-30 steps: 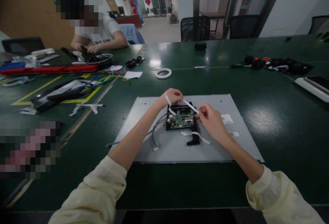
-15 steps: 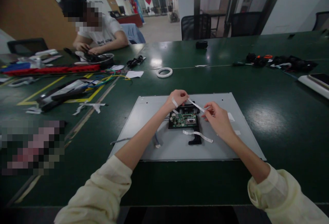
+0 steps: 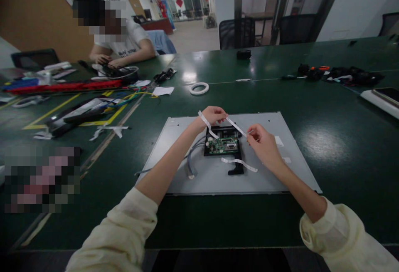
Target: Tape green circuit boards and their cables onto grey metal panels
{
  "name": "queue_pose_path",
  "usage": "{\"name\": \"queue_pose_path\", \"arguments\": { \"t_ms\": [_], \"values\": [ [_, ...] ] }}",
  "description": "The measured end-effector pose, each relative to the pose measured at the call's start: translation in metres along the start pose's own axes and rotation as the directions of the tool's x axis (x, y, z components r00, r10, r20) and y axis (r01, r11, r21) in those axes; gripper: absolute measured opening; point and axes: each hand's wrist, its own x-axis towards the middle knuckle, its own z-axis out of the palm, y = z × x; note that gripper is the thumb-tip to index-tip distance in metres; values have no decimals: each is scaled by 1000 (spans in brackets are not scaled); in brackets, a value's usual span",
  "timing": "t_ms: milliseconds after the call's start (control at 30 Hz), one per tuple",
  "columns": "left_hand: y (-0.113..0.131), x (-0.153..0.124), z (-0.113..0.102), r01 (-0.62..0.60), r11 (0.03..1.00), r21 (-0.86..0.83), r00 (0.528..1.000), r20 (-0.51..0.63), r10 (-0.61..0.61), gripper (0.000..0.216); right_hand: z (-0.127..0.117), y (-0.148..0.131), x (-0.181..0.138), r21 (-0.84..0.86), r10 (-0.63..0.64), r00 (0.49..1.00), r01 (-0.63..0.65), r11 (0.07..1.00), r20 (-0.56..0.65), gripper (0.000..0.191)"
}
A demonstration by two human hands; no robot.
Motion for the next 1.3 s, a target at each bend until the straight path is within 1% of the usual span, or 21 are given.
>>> {"name": "queue_pose_path", "arguments": {
  "t_ms": [67, 167, 267, 433, 667, 833, 900, 967, 1067, 1167, 1300],
  "values": [
    [-10, 6, 0, -44, 997, 70, 999, -9, 45, 14, 2, -3, -1, -59, -29, 1000, 29, 998, -3, 20],
    [-23, 13, 1, -67, 981, 183, 997, -36, 75, 16, 5, -9, -2, -132, -55, 998, 55, 990, 6, 18],
    [-28, 15, 3, -80, 974, 212, 995, -41, 91, 19, 6, -12, -4, -160, -65, 998, 67, 985, 17, 16],
    [-28, 15, 9, -106, 987, 124, 993, -37, 111, 18, 5, -12, -4, -168, -65, 998, 66, 984, 14, 15],
    [-23, 15, 9, -54, 999, -2, 998, -42, 53, 15, 4, -12, -4, -153, -55, 998, 55, 987, 5, 16],
    [-28, 16, 6, -96, 995, -22, 995, 17, 96, 16, 6, -11, -3, -158, -44, 999, 43, 987, 1, 21],
    [-30, 16, 5, -123, 992, 39, 992, 27, 122, 17, 7, -10, -2, -184, -52, 999, 50, 982, -3, 20],
    [-31, 16, 4, -149, 980, 134, 989, 19, 148, 18, 8, -9, -1, -219, -63, 998, 61, 974, -1, 18],
    [-28, 13, 3, -164, 952, 260, 986, 6, 168, 17, 9, -8, 0, -258, -71, 997, 72, 963, 14, 18],
    [-22, 9, 3, -172, 929, 329, 983, -1, 182, 16, 10, -8, 0, -285, -78, 996, 85, 955, 35, 18],
    [-17, 5, 3, -181, 908, 378, 980, -6, 198, 17, 10, -9, 0, -305, -85, 996, 90, 948, 31, 18]
  ]
}}
